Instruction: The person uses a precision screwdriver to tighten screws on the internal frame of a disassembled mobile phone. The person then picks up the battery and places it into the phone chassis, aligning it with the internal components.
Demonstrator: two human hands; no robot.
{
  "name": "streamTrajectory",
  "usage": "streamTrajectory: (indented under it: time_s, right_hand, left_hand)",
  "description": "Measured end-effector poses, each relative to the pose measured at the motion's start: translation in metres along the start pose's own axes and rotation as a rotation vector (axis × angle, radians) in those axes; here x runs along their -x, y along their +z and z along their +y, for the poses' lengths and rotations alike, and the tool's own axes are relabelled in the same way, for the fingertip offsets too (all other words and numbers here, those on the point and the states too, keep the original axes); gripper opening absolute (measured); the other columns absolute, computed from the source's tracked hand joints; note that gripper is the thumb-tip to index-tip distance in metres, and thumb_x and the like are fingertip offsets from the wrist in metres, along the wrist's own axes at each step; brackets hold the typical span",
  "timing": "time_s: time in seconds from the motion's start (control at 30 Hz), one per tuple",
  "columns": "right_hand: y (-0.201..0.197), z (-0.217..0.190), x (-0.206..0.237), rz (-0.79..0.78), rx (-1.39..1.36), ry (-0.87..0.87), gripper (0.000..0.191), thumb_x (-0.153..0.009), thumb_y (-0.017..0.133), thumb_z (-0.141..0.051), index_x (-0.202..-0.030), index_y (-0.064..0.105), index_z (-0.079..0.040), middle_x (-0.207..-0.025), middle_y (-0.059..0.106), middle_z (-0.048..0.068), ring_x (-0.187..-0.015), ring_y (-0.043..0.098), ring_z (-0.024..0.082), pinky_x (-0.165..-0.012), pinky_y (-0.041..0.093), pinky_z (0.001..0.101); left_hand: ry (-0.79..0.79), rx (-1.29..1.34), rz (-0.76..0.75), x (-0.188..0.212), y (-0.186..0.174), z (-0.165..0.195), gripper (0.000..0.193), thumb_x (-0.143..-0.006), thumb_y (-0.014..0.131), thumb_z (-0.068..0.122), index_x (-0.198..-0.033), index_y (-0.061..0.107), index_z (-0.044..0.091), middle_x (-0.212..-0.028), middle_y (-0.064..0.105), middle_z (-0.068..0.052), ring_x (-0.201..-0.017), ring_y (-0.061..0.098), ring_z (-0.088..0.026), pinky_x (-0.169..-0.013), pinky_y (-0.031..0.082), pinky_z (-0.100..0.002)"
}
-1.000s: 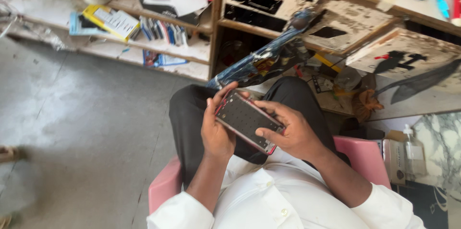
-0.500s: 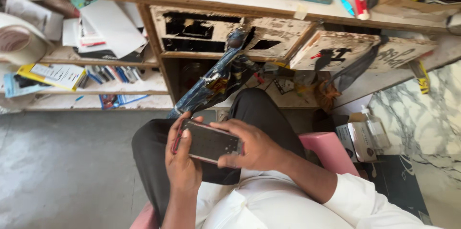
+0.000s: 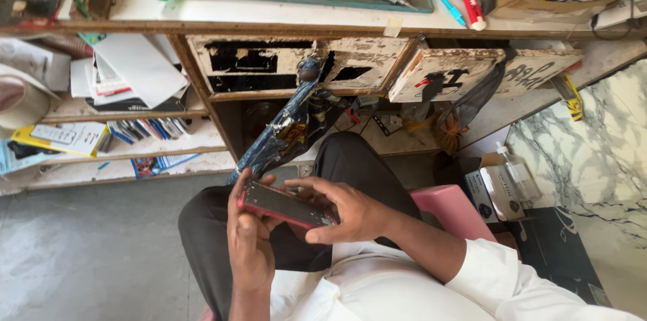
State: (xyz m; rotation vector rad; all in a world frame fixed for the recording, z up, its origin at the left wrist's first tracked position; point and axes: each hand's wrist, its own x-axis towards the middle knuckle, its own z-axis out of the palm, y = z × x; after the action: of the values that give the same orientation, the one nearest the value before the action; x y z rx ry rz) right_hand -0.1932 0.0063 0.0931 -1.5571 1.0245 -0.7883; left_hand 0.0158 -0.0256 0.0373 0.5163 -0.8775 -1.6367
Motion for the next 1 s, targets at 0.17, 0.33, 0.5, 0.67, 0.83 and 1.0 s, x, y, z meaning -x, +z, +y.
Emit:
streamTrajectory:
  time_s: [0.17, 0.33, 0.5, 0.67, 0.83, 1.0]
  right_hand:
    - [-0.013, 0.017, 0.004, -0.152, -0.483, 0.110, 0.089, -0.095, 0.071, -0.051, -0.158, 0.036, 0.001, -0.135, 0.065, 0.023, -0.099, 0.073, 0.026, -0.078, 0.059, 0.0334]
    - [-0.019, 0.041, 0.009, -0.227, -0.715, 0.098, 0.085, -0.099, 0.059, -0.059, -0.158, 0.035, -0.002, -0.131, 0.067, 0.024, -0.093, 0.073, 0.031, -0.068, 0.061, 0.0371]
    - [-0.019, 0.073, 0.013, -0.232, -1.005, 0.184, 0.076, -0.105, 0.048, -0.059, -0.148, 0.047, 0.004, -0.122, 0.067, 0.027, -0.089, 0.074, 0.041, -0.061, 0.061, 0.0419]
    - [-0.021, 0.087, 0.008, -0.225, -1.049, 0.202, 0.074, -0.103, 0.044, -0.058, -0.142, 0.053, 0.004, -0.120, 0.067, 0.031, -0.087, 0.074, 0.043, -0.058, 0.062, 0.0415]
    - [-0.018, 0.080, 0.003, -0.226, -1.055, 0.173, 0.077, -0.104, 0.042, -0.060, -0.144, 0.051, 0.005, -0.123, 0.066, 0.034, -0.085, 0.074, 0.040, -0.057, 0.061, 0.0388]
    - [-0.015, 0.074, 0.001, -0.205, -1.050, 0.155, 0.077, -0.104, 0.042, -0.060, -0.147, 0.050, 0.003, -0.122, 0.066, 0.035, -0.081, 0.074, 0.038, -0.055, 0.060, 0.0365]
  left_hand:
    - [-0.060, 0.101, -0.049, 0.001, -0.010, -0.011, 0.083, -0.101, 0.056, 0.054, -0.157, 0.033, -0.003, -0.131, 0.060, -0.019, -0.113, 0.064, -0.025, -0.080, 0.058, -0.036]
    - [-0.128, 0.087, -0.049, 0.003, -0.015, -0.019, 0.070, -0.100, 0.067, 0.034, -0.151, 0.040, -0.006, -0.123, 0.064, -0.016, -0.103, 0.065, -0.022, -0.078, 0.056, -0.035]
    - [-0.126, 0.053, -0.005, 0.002, -0.010, -0.022, 0.060, -0.094, 0.069, 0.024, -0.142, 0.046, -0.004, -0.115, 0.070, -0.017, -0.081, 0.073, -0.023, -0.068, 0.061, -0.035]
    - [-0.105, 0.004, -0.004, -0.002, -0.012, -0.021, 0.046, -0.099, 0.067, 0.016, -0.137, 0.050, -0.004, -0.109, 0.070, -0.014, -0.079, 0.073, -0.020, -0.068, 0.062, -0.033]
    - [-0.119, -0.022, 0.018, -0.003, -0.014, -0.019, 0.035, -0.100, 0.064, 0.013, -0.130, 0.055, -0.004, -0.103, 0.072, -0.011, -0.082, 0.073, -0.017, -0.069, 0.062, -0.031]
    - [-0.111, -0.026, 0.034, -0.004, -0.016, -0.023, 0.032, -0.102, 0.065, 0.012, -0.128, 0.056, -0.005, -0.100, 0.071, -0.010, -0.083, 0.071, -0.016, -0.069, 0.061, -0.030]
